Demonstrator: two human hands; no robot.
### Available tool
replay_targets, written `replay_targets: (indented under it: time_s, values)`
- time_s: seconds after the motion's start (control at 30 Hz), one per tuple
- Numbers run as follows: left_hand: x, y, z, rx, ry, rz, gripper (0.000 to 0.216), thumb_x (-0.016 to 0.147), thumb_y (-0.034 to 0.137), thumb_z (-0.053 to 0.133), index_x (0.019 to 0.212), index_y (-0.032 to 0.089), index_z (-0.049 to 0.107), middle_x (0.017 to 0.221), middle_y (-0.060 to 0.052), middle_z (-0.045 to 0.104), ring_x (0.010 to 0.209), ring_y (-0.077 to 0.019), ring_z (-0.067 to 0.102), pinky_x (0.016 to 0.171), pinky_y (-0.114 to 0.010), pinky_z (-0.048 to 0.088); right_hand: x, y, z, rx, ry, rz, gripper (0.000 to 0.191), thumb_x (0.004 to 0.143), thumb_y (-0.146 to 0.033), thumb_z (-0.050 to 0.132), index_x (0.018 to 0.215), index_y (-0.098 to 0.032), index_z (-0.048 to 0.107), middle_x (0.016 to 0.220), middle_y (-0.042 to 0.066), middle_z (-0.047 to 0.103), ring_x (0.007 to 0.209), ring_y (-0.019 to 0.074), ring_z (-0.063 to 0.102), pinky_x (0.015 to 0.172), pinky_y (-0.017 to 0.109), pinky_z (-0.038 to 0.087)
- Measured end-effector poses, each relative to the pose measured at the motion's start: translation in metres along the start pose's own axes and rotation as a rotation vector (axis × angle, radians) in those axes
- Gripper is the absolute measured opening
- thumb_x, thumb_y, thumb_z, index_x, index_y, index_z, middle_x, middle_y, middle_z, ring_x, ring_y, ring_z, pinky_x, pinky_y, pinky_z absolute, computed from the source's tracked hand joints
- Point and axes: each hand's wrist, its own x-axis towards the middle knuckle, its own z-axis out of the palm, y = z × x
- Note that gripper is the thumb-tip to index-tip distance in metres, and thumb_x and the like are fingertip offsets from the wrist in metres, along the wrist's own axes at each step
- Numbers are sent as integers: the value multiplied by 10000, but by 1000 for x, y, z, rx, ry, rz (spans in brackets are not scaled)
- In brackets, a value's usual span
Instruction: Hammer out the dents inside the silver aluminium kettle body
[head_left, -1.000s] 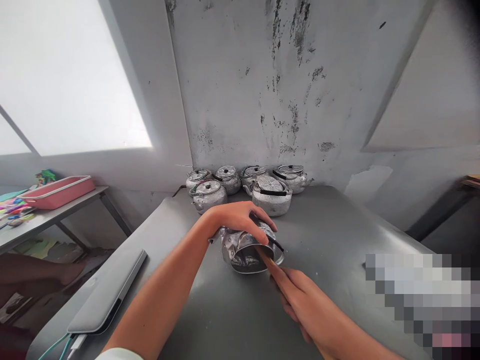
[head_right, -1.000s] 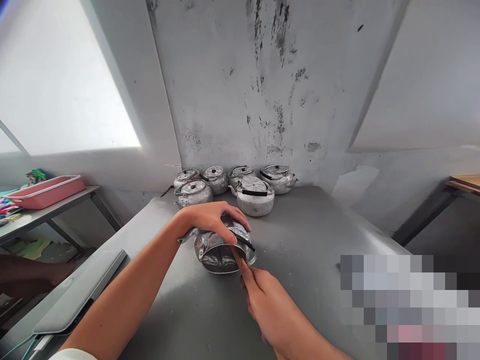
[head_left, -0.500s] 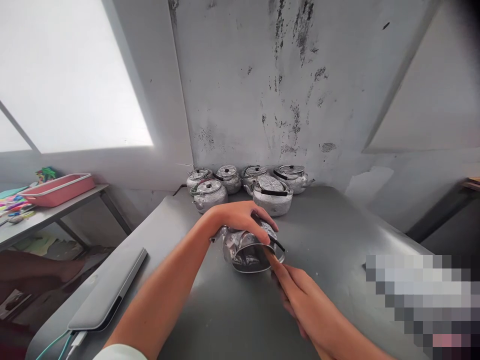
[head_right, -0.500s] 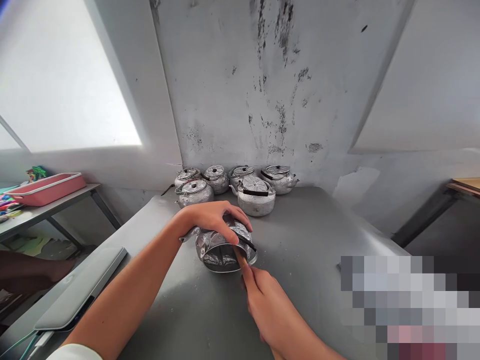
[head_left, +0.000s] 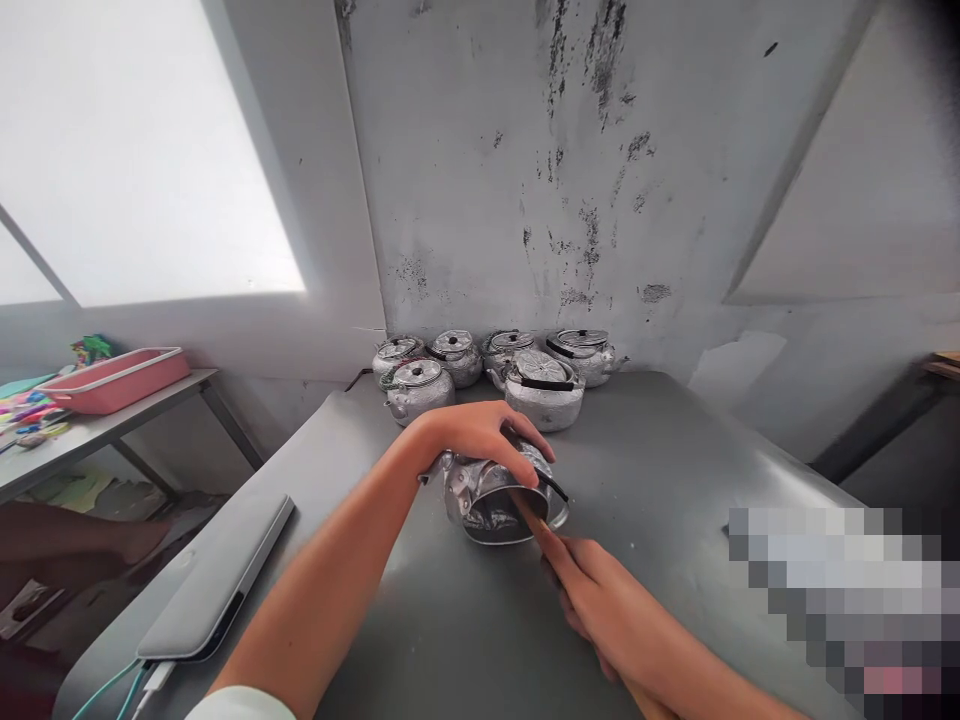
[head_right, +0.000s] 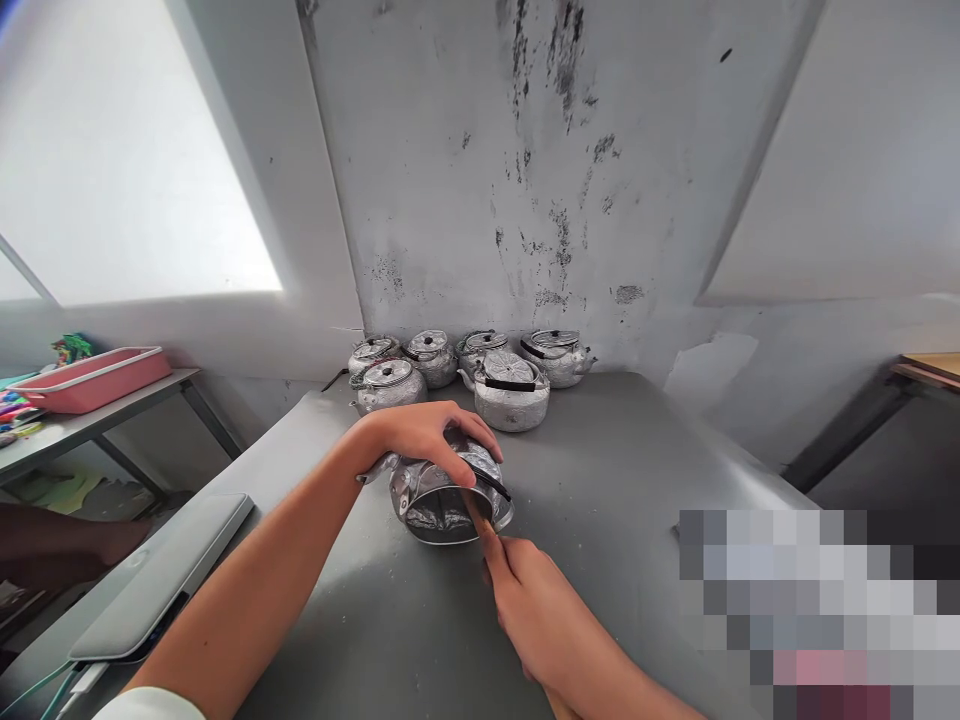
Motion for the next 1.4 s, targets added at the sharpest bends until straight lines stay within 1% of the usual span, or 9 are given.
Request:
replay_targets:
  time_s: [0.13,0.33,0.63,0.8,1.0,1.1,1.27,1.4]
  values:
    - [0,0,0,-4,-3,2,461,709,446,770,1138,280,734,1178,9,687,1095,-225,623,965,-265,448,1,0,-1,1,4,-16,532,943,-676,285,705,-224,433,537,-63,318,446,97,305,287,163,317]
    - [-1,1,0,-19,6,-2,464,703,442,773,1134,272,737,1154,8,697,1088,-227,626,976,-271,443,4,1,1,-37,7,18,504,958,-624,306,724,-209,473,538,-52,377,437,99,371,272,159,321]
    - [-1,1,0,-22,10,-2,463,697,445,775,1125,272,742,1133,6,702,1086,-229,624,987,-276,438,-1,-3,3,43,5,41,491,953,-624,321,703,-218,439,512,-73,320,433,91,311,276,154,292]
    - [-1,0,0,-13,6,-6,470,696,447,774,1130,269,739,1113,6,705,1080,-228,625,994,-281,433,-2,-2,6,61,12,41,483,949,-620,330,703,-220,443,542,-64,348,443,94,327,283,162,291]
    - [-2,2,0,-9,0,-24,467,693,441,770,1127,272,742,1107,7,706,1091,-237,616,998,-289,427,-2,-2,6,78,17,18,493,948,-639,320,690,-228,407,562,-70,299,474,96,299,289,159,278]
    - [-2,3,0,-1,-6,-31,468,698,443,765,1136,282,738,1118,13,702,1099,-237,612,1005,-297,422,-2,-2,5,70,11,18,500,945,-648,318,686,-229,401,560,-68,307,472,98,314,281,164,282]
    - [-2,4,1,-3,0,-28,469,695,438,768,1131,269,739,1115,15,700,1095,-233,612,1006,-293,421,-5,-4,5,71,10,49,476,961,-601,326,672,-228,390,552,-66,312,466,95,318,281,160,290]
    - [-1,3,1,-6,2,-19,470,692,439,774,1129,269,741,1112,14,702,1089,-232,615,985,-279,432,-6,-6,6,128,18,42,464,941,-616,360,690,-229,408,573,-71,290,467,93,295,282,150,275]
